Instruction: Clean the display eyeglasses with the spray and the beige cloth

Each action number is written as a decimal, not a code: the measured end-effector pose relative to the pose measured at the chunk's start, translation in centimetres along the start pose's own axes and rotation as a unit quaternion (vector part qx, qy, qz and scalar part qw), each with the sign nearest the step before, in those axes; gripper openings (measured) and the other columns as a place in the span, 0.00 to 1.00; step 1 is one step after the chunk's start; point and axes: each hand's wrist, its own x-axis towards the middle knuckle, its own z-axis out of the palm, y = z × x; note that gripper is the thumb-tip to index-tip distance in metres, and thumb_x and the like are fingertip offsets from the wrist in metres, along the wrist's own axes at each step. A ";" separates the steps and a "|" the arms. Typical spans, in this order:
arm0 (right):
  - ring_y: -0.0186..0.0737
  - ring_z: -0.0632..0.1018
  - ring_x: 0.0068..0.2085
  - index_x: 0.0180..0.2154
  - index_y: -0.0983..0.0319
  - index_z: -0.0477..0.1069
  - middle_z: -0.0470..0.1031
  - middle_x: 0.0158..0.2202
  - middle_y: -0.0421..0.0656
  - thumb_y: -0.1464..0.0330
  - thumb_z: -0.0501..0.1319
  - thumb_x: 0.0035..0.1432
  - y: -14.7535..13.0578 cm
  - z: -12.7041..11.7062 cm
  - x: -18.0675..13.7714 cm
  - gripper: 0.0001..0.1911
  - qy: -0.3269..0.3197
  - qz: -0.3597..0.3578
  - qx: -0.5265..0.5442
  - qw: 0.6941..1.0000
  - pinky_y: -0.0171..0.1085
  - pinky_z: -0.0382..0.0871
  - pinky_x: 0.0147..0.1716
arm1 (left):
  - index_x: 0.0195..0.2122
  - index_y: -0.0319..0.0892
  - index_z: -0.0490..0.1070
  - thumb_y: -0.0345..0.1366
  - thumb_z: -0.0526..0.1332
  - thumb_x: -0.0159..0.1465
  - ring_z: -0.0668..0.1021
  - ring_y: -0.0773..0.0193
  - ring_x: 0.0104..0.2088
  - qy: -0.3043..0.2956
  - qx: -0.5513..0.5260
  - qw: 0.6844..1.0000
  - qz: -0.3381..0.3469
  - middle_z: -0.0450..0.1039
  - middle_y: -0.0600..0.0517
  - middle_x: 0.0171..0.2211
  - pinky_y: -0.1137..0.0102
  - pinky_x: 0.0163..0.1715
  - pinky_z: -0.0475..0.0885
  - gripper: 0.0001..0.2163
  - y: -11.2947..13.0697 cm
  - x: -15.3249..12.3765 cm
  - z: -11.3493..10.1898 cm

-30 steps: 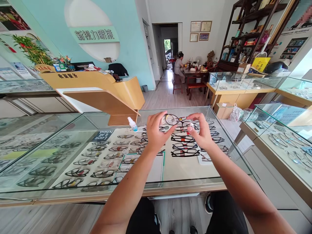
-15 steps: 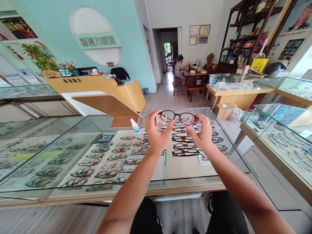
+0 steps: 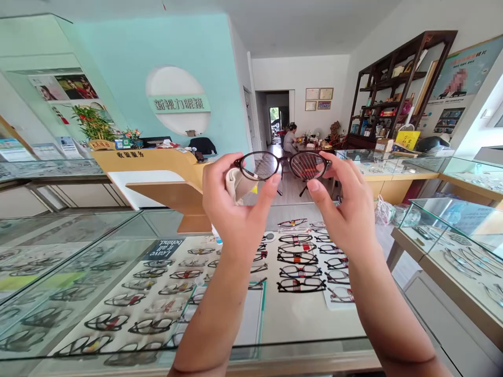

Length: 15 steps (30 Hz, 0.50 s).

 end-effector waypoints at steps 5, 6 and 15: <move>0.50 0.80 0.48 0.63 0.51 0.73 0.80 0.51 0.47 0.55 0.66 0.73 -0.5 -0.2 -1.0 0.21 0.017 0.008 0.015 1.000 0.52 0.79 0.48 | 0.57 0.50 0.74 0.48 0.79 0.61 0.82 0.53 0.53 -0.004 0.005 1.000 0.011 0.78 0.48 0.51 0.54 0.57 0.80 0.26 0.5 -0.3 -1.0; 0.49 0.80 0.46 0.63 0.50 0.73 0.80 0.51 0.47 0.55 0.67 0.72 -0.5 -0.4 -1.1 0.21 0.016 0.014 0.026 0.999 0.51 0.79 0.46 | 0.57 0.50 0.74 0.48 0.79 0.61 0.82 0.53 0.53 -0.011 0.004 1.000 0.005 0.78 0.49 0.51 0.55 0.57 0.80 0.26 0.7 -0.3 -1.1; 0.42 0.77 0.37 0.61 0.48 0.71 0.77 0.49 0.44 0.59 0.66 0.74 -0.5 -1.2 -1.1 0.18 -0.012 0.054 0.125 0.991 0.45 0.77 0.36 | 0.49 0.50 0.72 0.47 0.81 0.59 0.78 0.63 0.39 -0.062 -0.071 0.991 -0.092 0.73 0.55 0.39 0.65 0.41 0.78 0.23 1.5 -0.3 -1.2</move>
